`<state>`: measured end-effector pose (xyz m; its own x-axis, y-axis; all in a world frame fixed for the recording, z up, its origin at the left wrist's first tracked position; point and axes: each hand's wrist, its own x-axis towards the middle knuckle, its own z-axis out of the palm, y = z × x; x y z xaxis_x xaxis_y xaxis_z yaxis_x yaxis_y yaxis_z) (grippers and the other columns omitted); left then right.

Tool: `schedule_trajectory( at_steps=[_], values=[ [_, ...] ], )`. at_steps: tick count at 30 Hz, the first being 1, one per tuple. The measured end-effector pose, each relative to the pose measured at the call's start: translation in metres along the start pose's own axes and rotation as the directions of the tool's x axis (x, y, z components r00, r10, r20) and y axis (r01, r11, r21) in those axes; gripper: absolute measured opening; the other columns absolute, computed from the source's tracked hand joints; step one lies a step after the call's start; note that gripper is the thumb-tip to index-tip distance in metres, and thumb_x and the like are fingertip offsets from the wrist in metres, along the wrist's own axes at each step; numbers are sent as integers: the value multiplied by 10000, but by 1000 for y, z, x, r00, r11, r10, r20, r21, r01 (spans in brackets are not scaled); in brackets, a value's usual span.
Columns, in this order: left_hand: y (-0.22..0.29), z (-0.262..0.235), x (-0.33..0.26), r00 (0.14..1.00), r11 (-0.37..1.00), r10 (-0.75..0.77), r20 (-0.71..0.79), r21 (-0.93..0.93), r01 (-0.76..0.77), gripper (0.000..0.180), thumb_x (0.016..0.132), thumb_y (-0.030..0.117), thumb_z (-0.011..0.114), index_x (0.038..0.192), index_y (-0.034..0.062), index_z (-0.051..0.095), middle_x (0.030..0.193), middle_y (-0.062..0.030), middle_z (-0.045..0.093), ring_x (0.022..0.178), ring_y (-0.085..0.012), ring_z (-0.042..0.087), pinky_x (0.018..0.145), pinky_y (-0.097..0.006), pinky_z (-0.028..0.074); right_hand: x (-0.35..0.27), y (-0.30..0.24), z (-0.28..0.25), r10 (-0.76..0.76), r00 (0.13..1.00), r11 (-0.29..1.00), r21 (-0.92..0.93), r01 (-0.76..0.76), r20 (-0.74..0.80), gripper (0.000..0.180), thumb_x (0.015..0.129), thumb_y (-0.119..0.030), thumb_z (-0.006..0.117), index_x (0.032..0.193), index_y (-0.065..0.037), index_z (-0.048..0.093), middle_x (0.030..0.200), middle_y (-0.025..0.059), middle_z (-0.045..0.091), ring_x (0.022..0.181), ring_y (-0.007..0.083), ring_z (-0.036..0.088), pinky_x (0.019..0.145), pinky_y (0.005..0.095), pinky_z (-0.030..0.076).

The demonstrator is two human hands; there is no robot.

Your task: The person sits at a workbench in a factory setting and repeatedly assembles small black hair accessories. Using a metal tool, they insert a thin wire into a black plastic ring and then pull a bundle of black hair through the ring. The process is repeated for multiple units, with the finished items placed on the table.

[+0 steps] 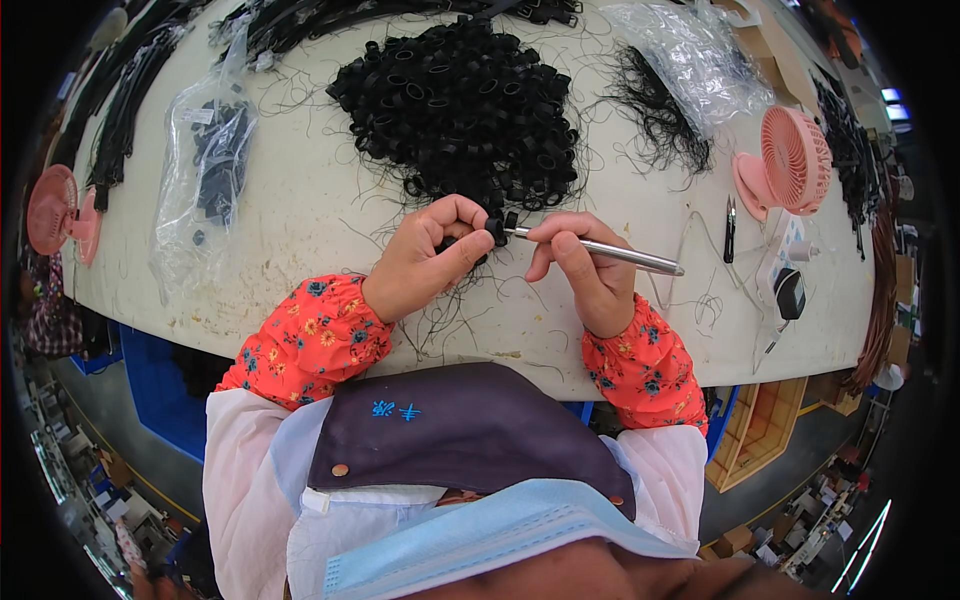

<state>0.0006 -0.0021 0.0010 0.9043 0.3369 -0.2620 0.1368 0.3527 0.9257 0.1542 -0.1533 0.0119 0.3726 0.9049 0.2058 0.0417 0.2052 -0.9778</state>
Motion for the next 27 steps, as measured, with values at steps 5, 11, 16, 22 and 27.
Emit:
schedule_trajectory(
  at_steps=[5, 11, 16, 22, 27],
  values=[
    [-1, 0, 0, 1000, 1000, 8, -12, 10, -8, 166, 921, 169, 605, 1012, 57, 523, 695, 53, 540, 524, 1, 414, 463, -170, 318, 0, -2, -1, 22, 1000, 999, -36, -22, -5, 248, 994, -213, 495, 1046, 3, 606, 720, 65, 630, 659, 105, 613, 626, 231, 473],
    [1, 0, -1, 1000, 999, -14, -2, -45, 14, 147, 926, 151, 599, 1012, 56, 527, 684, 54, 526, 509, -1, 402, 451, -168, 310, 3, 1, -2, -21, 998, 998, -52, 18, -58, 187, 955, -150, 563, 1063, -1, 597, 829, 64, 647, 759, 113, 632, 690, 229, 483],
    [-3, 0, 1, 996, 993, 73, 59, 90, -78, 123, 937, 101, 564, 1035, 39, 523, 681, 43, 512, 504, -1, 404, 446, -162, 304, 4, 11, 9, -12, 999, 988, -155, 4, -52, 261, 858, -50, 674, 1099, -26, 575, 895, 56, 637, 844, 102, 614, 739, 237, 487],
    [-18, 0, 5, 926, 898, 373, 52, 232, -375, 151, 952, 73, 487, 1087, 45, 548, 806, -15, 616, 593, -17, 477, 546, -194, 386, 4, 12, 9, -28, 998, 984, -175, 18, -51, 278, 822, -6, 686, 1074, -31, 572, 888, 44, 617, 823, 89, 597, 735, 233, 482],
    [9, -2, -2, 885, 890, 431, -175, 244, -385, 252, 964, 41, 399, 1195, 25, 500, 942, -107, 640, 463, 4, 395, 431, -144, 340, 6, 9, 4, -178, 967, 934, -339, 108, -181, 282, 804, 17, 688, 1057, -35, 575, 895, 56, 621, 803, 99, 609, 731, 233, 482]
  ],
)
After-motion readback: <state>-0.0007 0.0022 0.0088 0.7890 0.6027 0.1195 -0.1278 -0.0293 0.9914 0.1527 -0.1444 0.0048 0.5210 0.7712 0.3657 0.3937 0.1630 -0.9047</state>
